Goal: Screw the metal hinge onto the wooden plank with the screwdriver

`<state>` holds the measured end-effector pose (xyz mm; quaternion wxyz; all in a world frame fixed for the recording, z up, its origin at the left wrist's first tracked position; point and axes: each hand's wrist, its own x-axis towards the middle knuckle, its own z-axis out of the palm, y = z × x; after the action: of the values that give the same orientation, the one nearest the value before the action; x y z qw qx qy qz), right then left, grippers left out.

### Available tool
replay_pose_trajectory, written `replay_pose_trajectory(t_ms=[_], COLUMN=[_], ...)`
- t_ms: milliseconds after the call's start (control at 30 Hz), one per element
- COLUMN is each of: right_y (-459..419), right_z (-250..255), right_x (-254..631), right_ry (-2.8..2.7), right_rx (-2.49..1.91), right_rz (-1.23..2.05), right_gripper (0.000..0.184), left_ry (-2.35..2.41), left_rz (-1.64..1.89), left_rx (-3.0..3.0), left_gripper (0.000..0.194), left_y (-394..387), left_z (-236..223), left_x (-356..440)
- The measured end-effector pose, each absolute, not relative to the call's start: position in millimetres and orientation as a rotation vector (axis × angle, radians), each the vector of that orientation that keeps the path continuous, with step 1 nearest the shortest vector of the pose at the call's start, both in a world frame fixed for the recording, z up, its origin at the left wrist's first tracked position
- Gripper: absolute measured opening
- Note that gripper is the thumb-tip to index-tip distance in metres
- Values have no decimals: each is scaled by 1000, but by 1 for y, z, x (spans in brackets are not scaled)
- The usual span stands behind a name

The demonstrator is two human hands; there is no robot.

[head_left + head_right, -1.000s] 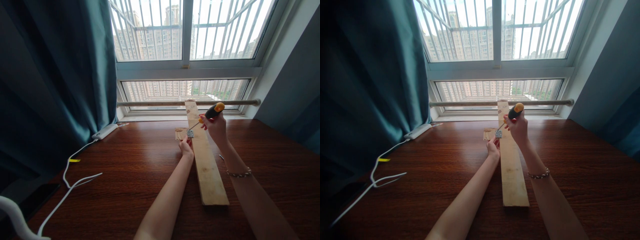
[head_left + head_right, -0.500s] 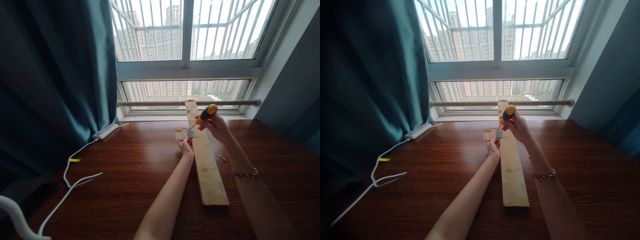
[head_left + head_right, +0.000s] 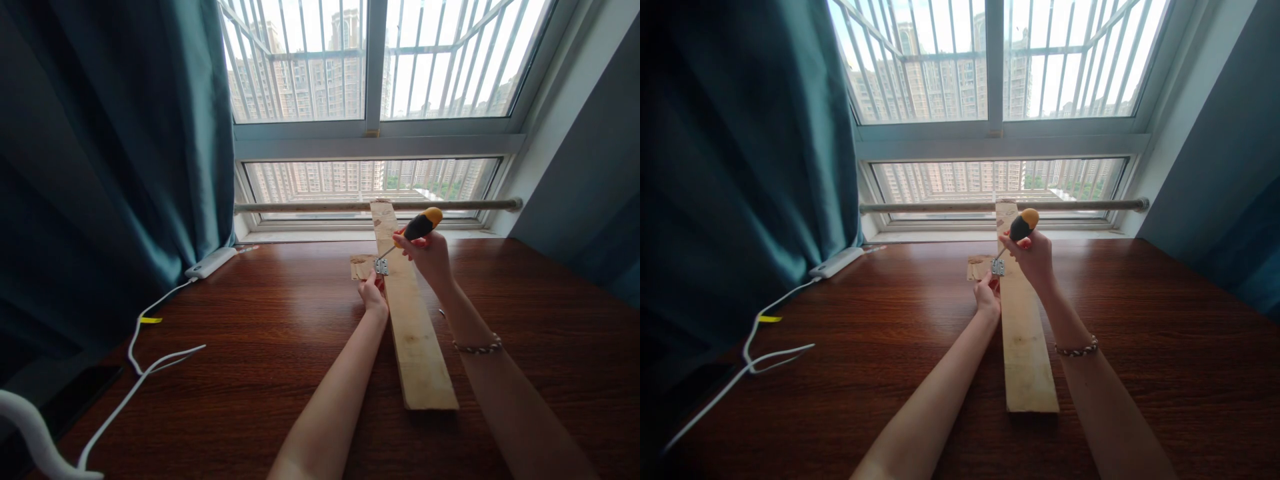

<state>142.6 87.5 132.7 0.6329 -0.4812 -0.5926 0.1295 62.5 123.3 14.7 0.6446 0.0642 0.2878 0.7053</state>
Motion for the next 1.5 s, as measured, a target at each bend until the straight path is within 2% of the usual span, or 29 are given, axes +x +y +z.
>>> replay_pose_trajectory(t_ms=[167, 267, 467, 567, 767, 933, 1000, 1200, 1333, 1500], right_y=[78, 72, 79, 86, 83, 84, 85, 88, 90, 88], right_z=[146, 150, 137, 129, 140, 144, 142, 134, 131, 135], right_x=[148, 144, 130, 130, 145, 157, 157, 148, 146, 148], right_ry=[-1524, -1563, -1449, -1327, -1304, -1535, -1542, -1359, -1384, -1521], right_rx=[-1037, -1041, -1294, -1341, -1266, -1059, -1061, -1285, -1221, -1192], right_rz=[529, 535, 8, -134, 62, 346, 328, -12, 5, 35], right_gripper=[36, 32, 24, 25, 37, 35, 35, 38, 37, 26], left_ry=[661, 657, 648, 656, 640, 648, 657, 672, 696, 719], left_rz=[1584, 1588, 1605, 1611, 1595, 1588, 1586, 1595, 1626, 1632], left_rx=[172, 176, 145, 120, 141, 137, 138, 157, 187, 242], left_gripper=[14, 12, 17, 19, 13, 12, 12, 18, 22, 21], left_y=[121, 120, 123, 126, 125, 123, 124, 126, 123, 120], left_z=[18, 17, 12, 9, 10, 10, 9, 8, 13, 15], left_x=[62, 62, 63, 63, 62, 62, 63, 63, 64, 67])
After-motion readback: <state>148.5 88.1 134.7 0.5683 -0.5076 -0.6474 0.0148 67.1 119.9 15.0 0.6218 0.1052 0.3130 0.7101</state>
